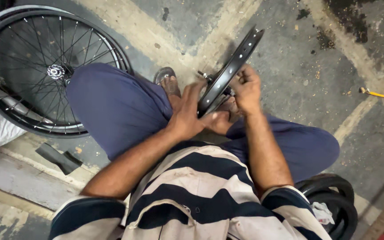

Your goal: The person sits on the workshop floor with a bicycle wheel rim across their lap and works around the rim and spoke area by hand, turning the wheel and manipulating components near the hub and rim, with a completed spoked wheel lying beside them.

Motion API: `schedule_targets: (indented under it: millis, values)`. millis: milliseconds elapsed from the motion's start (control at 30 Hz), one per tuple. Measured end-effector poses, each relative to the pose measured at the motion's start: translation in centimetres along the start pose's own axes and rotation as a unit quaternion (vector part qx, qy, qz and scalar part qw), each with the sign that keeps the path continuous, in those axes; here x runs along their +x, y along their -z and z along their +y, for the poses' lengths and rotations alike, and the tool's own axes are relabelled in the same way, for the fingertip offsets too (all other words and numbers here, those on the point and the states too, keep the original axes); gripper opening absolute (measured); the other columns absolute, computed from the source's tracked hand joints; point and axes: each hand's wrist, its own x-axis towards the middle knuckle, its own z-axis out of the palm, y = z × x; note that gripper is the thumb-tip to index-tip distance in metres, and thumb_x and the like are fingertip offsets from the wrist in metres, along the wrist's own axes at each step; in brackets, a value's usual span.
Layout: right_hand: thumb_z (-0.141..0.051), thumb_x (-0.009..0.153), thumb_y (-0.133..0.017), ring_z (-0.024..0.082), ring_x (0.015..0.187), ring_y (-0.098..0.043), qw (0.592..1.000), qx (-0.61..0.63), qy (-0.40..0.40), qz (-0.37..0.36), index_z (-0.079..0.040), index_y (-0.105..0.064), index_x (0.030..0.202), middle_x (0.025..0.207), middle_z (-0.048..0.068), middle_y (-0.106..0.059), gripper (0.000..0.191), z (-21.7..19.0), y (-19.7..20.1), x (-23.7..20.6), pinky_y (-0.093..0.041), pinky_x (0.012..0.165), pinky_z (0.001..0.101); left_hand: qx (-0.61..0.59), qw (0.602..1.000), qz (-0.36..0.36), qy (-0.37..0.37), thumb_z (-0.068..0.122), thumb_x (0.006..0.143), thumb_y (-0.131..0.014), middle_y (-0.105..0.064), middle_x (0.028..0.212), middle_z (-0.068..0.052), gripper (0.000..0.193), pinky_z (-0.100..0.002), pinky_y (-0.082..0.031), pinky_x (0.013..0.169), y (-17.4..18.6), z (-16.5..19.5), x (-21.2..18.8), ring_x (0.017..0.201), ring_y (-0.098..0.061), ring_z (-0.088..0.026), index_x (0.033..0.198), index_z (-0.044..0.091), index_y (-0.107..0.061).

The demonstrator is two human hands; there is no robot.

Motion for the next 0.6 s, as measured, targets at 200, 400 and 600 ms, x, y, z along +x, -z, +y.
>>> schedule_targets:
  millis: [200,400,600]
  values:
    - [-0.019,0.103,-0.067,0.018,0.101,-0.067,0.923,0.373,-0.061,-0.076,-0.006,-0.066,0.121,0.11,0.005,-0.07,0.023,1.2,2.1,2.1,-0.054,0.093,0.0321,0.151,0.977,-0.103,0.114,0.027,0.085,-0.073,-0.058,0.124,-0.033,0.079,-0.061,-0.041,0.098,0.7,1.5,-0.7,0.1,-0.067,-0.051,0.151,0.002,-0.039]
    - [-0.021,0.099,-0.066,0.023,0.095,-0.071,0.918,0.372,-0.093,0.102,-0.003,-0.065,0.115,0.105,0.009,-0.072,0.024,0.7,1.9,3.6,-0.058,0.085,0.0368,0.192,0.973,-0.101,0.075,0.032,0.081,-0.071,-0.074,0.095,-0.024,0.08,-0.076,-0.025,0.101,1.7,4.2,4.8,0.09,-0.069,-0.049,0.148,0.004,-0.038]
    - [-0.011,0.096,-0.073,0.015,0.104,-0.065,0.992,0.105,0.051,0.048,0.002,-0.069,0.112,0.12,0.008,-0.07,0.022,0.2,0.7,-0.9,-0.055,0.089,0.0299,0.135,0.987,-0.053,0.07,0.035,0.088,-0.068,-0.072,0.094,-0.026,0.078,-0.07,-0.035,0.1,2.1,4.8,5.4,0.09,-0.068,-0.05,0.153,0.005,-0.038]
